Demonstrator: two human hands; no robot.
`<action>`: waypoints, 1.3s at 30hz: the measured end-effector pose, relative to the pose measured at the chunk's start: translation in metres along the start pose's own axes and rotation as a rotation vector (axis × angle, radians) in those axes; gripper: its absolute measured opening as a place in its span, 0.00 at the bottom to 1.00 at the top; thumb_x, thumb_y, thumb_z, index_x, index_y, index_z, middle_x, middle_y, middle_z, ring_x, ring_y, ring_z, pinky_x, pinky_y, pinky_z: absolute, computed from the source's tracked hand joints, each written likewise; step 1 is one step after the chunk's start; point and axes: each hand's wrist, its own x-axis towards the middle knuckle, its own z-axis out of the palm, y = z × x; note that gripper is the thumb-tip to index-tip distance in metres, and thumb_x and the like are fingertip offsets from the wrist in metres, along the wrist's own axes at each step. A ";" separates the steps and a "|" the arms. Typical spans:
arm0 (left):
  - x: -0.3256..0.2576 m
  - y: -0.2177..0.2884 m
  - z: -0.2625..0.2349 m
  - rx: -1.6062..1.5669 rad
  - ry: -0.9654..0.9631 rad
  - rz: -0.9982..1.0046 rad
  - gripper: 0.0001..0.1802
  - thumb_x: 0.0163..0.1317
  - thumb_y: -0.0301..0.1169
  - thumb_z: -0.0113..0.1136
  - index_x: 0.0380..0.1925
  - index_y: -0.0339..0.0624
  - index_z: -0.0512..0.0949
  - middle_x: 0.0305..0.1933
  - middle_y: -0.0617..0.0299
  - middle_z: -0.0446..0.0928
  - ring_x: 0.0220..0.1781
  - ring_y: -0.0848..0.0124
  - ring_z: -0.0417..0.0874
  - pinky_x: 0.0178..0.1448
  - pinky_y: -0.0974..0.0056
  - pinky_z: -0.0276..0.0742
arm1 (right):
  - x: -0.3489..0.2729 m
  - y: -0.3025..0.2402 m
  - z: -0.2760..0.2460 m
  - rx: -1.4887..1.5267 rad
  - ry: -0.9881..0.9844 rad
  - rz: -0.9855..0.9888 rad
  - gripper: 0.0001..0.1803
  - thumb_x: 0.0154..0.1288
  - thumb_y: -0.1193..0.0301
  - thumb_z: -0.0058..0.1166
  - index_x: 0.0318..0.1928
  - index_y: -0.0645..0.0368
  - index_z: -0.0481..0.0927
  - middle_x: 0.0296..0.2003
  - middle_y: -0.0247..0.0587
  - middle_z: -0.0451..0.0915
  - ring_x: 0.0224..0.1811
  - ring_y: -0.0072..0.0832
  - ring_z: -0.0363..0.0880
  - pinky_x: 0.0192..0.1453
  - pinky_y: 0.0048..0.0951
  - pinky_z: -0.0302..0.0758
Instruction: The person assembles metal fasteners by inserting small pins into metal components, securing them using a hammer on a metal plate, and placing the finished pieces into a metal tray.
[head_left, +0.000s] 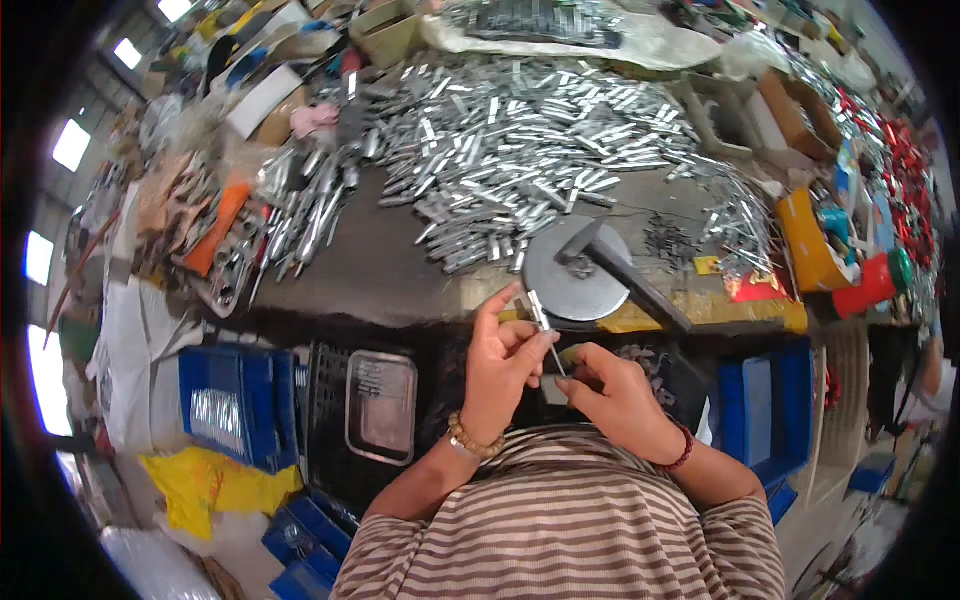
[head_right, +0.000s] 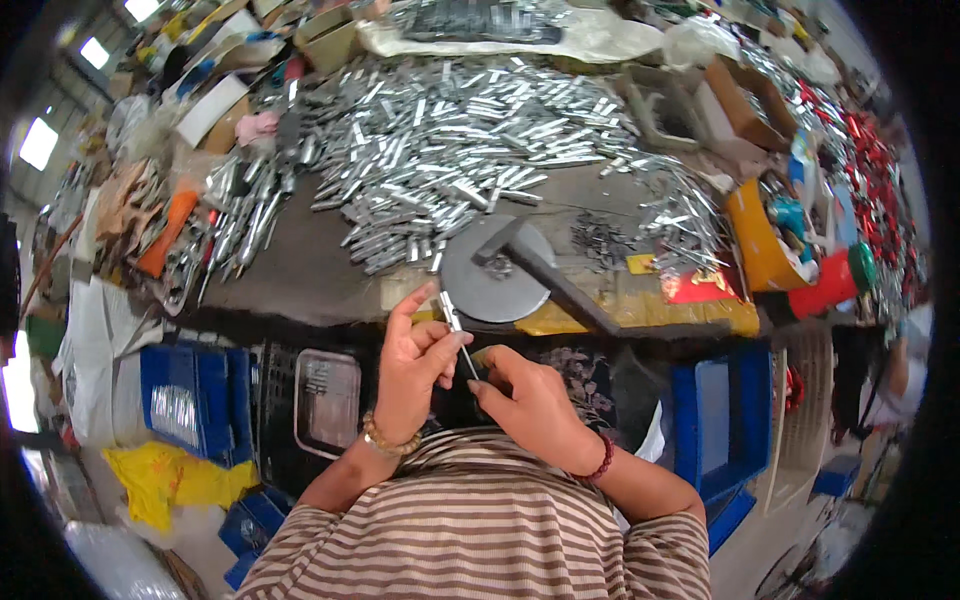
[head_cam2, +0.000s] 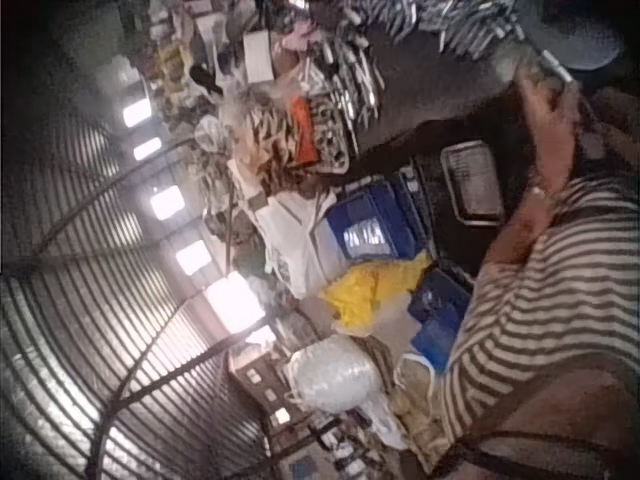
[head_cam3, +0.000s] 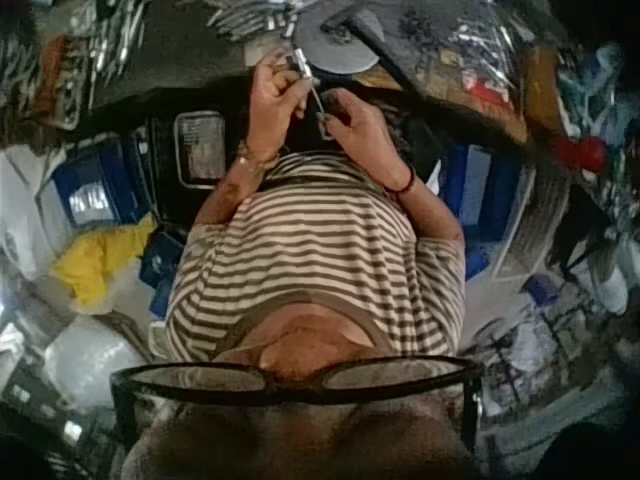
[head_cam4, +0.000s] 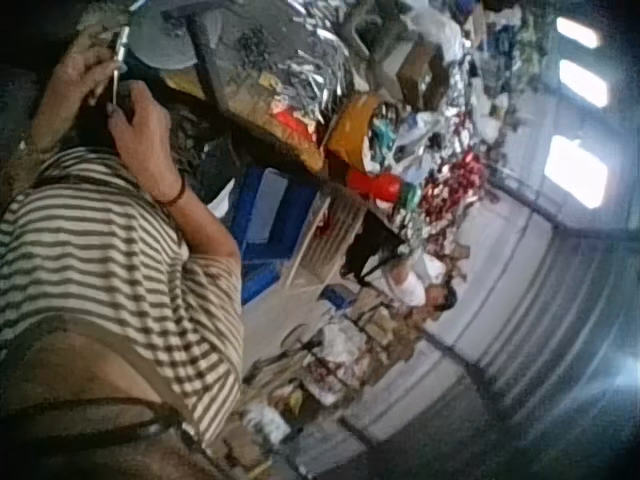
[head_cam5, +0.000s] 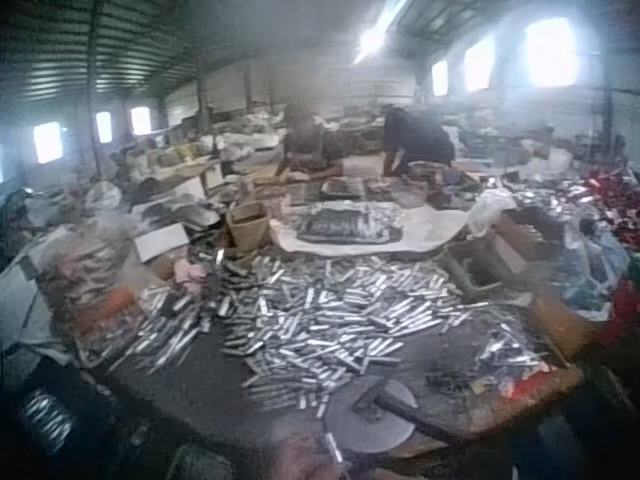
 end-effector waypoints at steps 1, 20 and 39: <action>-0.002 0.000 -0.002 -0.074 0.032 -0.013 0.39 0.71 0.22 0.67 0.77 0.41 0.59 0.37 0.62 0.83 0.26 0.82 0.75 0.27 0.75 0.71 | 0.001 -0.002 0.005 -0.046 0.026 -0.051 0.14 0.70 0.70 0.67 0.50 0.64 0.79 0.28 0.43 0.84 0.28 0.27 0.83 0.33 0.32 0.77; -0.082 -0.247 -0.339 0.285 0.929 -0.307 0.13 0.65 0.19 0.68 0.47 0.38 0.78 0.36 0.57 0.81 0.25 0.71 0.82 0.27 0.64 0.78 | 0.035 0.030 -0.031 0.216 0.217 0.007 0.19 0.76 0.76 0.58 0.65 0.62 0.79 0.38 0.31 0.81 0.31 0.15 0.78 0.33 0.19 0.75; -0.032 -0.197 -0.337 0.839 1.171 0.504 0.07 0.73 0.30 0.65 0.38 0.38 0.80 0.33 0.63 0.79 0.28 0.73 0.77 0.33 0.67 0.73 | 0.036 0.027 -0.025 0.348 0.157 0.064 0.11 0.75 0.78 0.60 0.55 0.64 0.81 0.37 0.32 0.83 0.35 0.15 0.80 0.38 0.20 0.78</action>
